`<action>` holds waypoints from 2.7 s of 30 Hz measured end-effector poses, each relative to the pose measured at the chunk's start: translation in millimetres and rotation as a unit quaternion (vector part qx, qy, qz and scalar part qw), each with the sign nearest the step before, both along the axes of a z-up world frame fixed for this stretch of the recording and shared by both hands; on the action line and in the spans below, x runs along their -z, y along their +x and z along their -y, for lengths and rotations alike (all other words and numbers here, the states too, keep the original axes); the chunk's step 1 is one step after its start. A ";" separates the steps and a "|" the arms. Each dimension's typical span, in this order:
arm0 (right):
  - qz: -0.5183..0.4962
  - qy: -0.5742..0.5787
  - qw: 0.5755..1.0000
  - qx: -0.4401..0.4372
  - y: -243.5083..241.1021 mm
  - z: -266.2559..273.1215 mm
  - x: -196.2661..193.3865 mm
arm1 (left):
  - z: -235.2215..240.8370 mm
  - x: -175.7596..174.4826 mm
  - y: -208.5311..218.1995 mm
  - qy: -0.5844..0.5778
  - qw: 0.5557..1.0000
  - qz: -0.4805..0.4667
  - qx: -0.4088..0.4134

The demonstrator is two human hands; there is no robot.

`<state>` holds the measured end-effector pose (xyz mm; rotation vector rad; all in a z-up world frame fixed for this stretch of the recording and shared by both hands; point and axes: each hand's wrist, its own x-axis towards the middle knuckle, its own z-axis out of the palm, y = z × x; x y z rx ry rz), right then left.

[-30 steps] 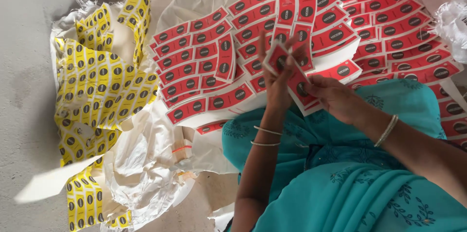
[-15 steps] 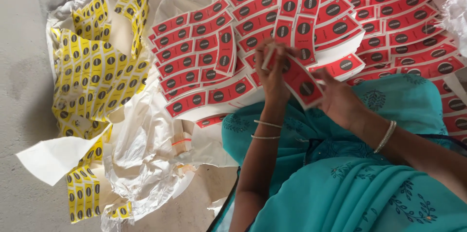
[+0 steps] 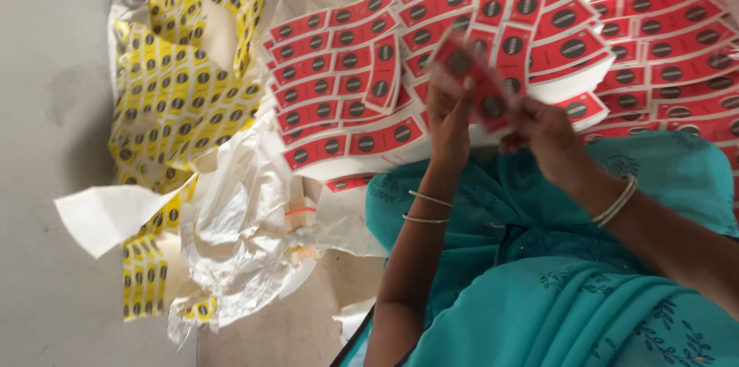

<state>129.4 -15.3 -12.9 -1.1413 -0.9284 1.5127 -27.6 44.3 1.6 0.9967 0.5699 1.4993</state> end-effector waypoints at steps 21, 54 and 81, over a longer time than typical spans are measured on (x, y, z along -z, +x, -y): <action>0.197 0.025 0.978 0.070 51.8 -7.5 -3.3 | -135.0 25.3 -137.9 -0.092 0.659 -0.718 -0.206; 0.216 0.182 0.944 0.169 67.8 -93.6 35.3 | -164.7 50.3 18.1 0.004 0.934 -0.336 0.121; -0.045 0.010 0.992 0.119 54.5 -70.1 45.5 | -31.4 27.3 16.3 0.035 0.900 -0.432 -0.040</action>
